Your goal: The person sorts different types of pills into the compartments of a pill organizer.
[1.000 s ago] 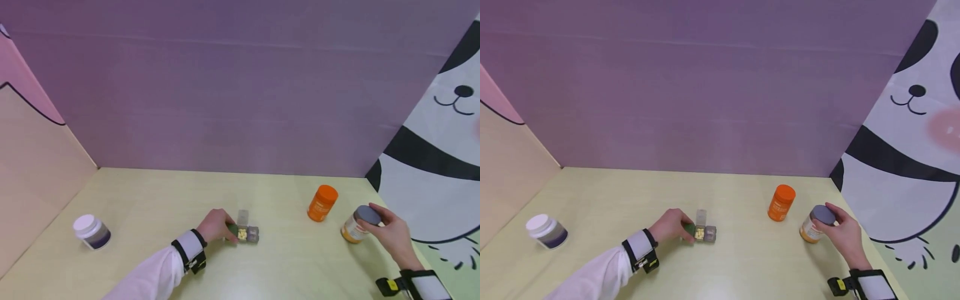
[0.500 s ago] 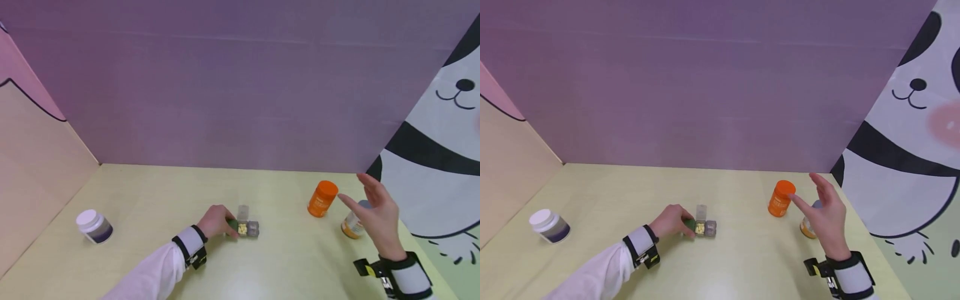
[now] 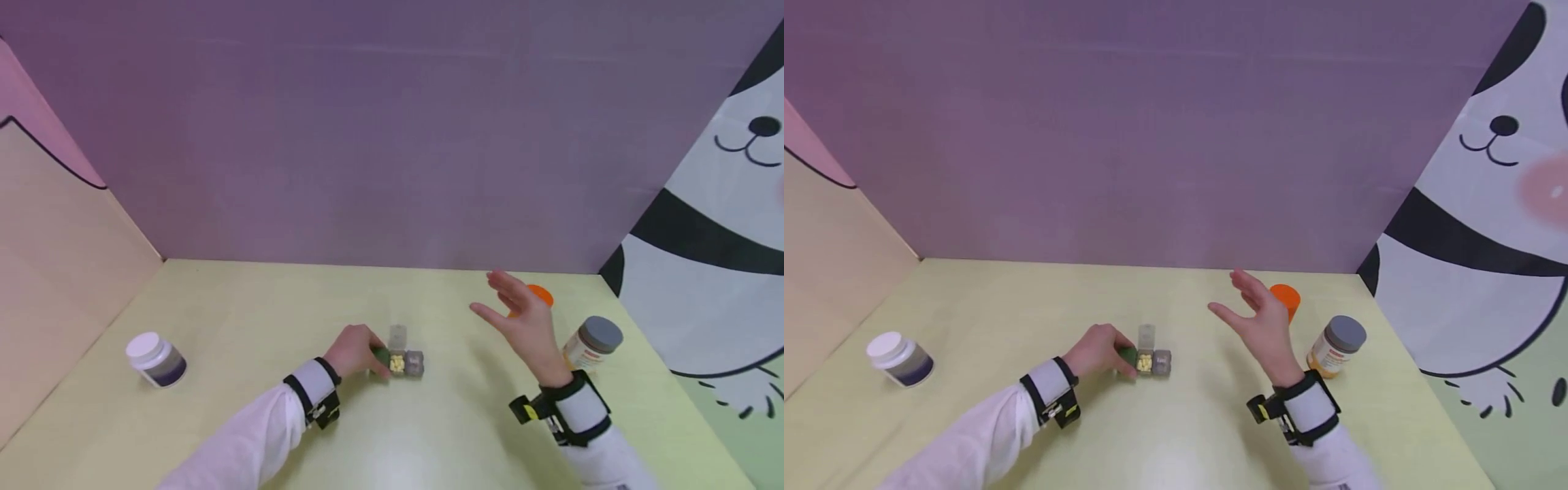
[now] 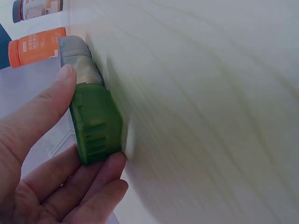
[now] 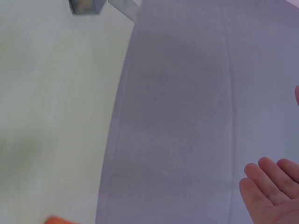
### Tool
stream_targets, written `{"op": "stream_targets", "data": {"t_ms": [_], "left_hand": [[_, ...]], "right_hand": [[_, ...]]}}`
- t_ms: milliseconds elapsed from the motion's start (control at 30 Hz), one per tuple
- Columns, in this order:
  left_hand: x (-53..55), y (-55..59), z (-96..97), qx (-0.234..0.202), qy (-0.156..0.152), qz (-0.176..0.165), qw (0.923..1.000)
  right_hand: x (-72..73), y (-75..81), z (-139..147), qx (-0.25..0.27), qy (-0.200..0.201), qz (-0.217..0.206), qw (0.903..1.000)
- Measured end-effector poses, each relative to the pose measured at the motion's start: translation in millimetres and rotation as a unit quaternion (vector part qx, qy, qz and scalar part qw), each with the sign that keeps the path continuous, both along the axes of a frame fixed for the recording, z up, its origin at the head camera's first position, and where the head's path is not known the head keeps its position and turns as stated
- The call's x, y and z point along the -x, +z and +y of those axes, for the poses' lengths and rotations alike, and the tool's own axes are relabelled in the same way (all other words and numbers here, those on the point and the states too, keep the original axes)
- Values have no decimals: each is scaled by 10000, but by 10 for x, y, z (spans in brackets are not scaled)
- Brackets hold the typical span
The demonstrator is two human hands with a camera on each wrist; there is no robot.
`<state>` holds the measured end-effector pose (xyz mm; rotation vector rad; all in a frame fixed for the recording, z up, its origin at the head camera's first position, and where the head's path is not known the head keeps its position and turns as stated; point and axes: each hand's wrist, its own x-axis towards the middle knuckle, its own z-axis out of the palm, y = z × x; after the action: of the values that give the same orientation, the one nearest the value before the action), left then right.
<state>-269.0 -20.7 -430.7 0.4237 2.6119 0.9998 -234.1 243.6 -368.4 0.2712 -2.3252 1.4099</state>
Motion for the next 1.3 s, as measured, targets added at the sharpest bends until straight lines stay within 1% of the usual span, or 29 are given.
{"op": "stream_targets", "data": {"t_ms": [33, 67, 100, 200, 300, 467, 567, 667, 733, 767, 833, 900, 1067, 1167, 1300], "left_hand": [[6, 11, -1, 12, 22, 2, 10000], [8, 23, -3, 25, 42, 7, 10000], [9, 30, -2, 37, 56, 10, 10000], [7, 35, 3, 84, 70, 13, 9999], [-3, 30, 6, 121, 70, -10, 9999], [-5, 10, -4, 140, 68, 37, 9999], [1, 7, -14, 163, 29, 80, 9998], [8, 13, -13, 197, -13, 78, 9998], [11, 24, -7, 215, -51, 109, 9997], [12, 29, -2, 218, -70, 128, 9997], [13, 40, 6, 210, -106, 179, 9996], [14, 51, 13, 203, -101, 196, 9996], [21, 48, 18, 217, -45, 107, 9997], [27, 42, 12, 231, -54, 114, 9997], [26, 37, 4, 268, -92, 215, 9994]], "right_hand": [[-27, 64, -106, -157, -37, -127, 9998], [-7, 43, -161, -178, 62, -127, 9997], [17, 12, -210, -190, 151, -179, 9995], [78, -89, -343, -320, 401, -524, 9973], [136, -217, -464, -749, 675, -871, 9911], [223, -441, -635, -1389, 1195, -1465, 9721], [260, -537, -701, -1421, 1686, -1799, 9587], [263, -578, -735, -1422, 2229, -1938, 9447], [251, -578, -744, -1366, 2466, -1976, 9389], [242, -570, -745, -1389, 2517, -1926, 9382], [234, -553, -750, -1433, 2457, -1880, 9401], [233, -543, -764, -1582, 2408, -1763, 9412], [238, -583, -809, -2203, 2424, -1251, 9365], [222, -615, -836, -2346, 2438, -1037, 9353], [221, -628, -873, -2477, 2453, -911, 9328]]}}
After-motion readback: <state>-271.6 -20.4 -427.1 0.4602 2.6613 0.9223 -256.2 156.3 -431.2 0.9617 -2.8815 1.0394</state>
